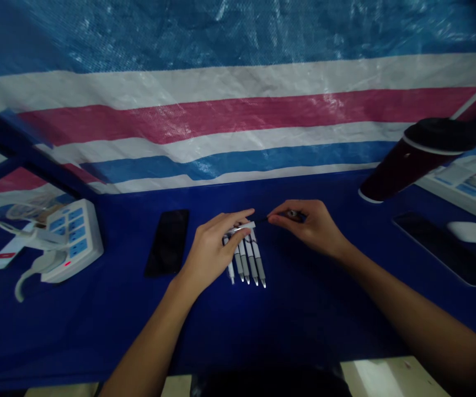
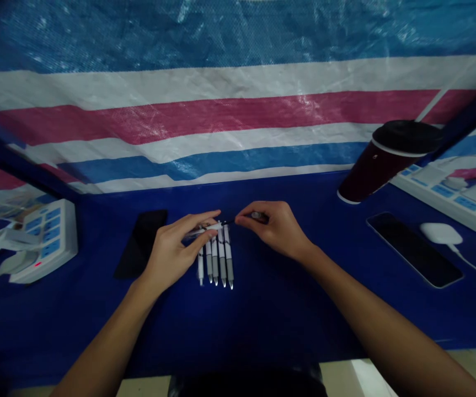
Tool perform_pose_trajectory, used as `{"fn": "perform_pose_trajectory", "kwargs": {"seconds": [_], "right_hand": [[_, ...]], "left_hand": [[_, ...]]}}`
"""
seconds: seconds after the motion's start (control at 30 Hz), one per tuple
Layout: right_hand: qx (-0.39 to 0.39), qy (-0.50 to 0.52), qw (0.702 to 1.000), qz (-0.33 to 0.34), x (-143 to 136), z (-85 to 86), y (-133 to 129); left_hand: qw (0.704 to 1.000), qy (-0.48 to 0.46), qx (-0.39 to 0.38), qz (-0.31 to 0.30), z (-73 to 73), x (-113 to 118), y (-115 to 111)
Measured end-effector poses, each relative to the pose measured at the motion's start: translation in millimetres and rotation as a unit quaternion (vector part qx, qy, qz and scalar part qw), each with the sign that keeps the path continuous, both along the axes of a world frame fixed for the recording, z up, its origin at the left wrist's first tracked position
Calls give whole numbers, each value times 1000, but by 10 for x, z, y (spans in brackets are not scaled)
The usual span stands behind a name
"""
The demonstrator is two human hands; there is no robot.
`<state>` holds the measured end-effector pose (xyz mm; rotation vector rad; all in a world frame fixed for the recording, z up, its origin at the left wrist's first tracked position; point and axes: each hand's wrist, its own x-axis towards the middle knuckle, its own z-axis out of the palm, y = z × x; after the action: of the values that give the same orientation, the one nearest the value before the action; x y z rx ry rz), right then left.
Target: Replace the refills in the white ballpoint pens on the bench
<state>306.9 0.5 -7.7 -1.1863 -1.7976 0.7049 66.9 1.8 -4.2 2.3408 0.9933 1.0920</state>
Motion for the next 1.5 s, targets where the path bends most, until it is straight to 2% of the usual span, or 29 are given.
{"fn": "perform_pose_trajectory", "kwargs": {"seconds": [0.2, 0.37, 0.57, 0.73, 1.03, 1.2, 1.4, 1.5], "right_hand": [[-80, 20, 996, 32, 38, 10, 32], [-43, 84, 995, -11, 158, -36, 129], [-38, 24, 999, 30, 191, 26, 130], [-19, -23, 999, 27, 171, 87, 104], [0, -49, 998, 46, 149, 64, 92], [5, -33, 997, 67, 35, 13, 25], [66, -35, 993, 86, -73, 19, -62], [51, -30, 995, 84, -80, 34, -75]], "left_hand": [[998, 8, 55, 2, 4, -16, 21], [997, -8, 66, 35, 12, -13, 40], [999, -1, 49, 21, -7, 2, 31], [998, -1, 53, 32, 0, 2, 34], [999, 7, 42, 16, 3, 12, 11], [1000, -8, -6, -6, -4, 63, -36], [994, -28, -107, 2, -8, 81, -49], [994, -36, -107, 0, 9, 82, -47]]}}
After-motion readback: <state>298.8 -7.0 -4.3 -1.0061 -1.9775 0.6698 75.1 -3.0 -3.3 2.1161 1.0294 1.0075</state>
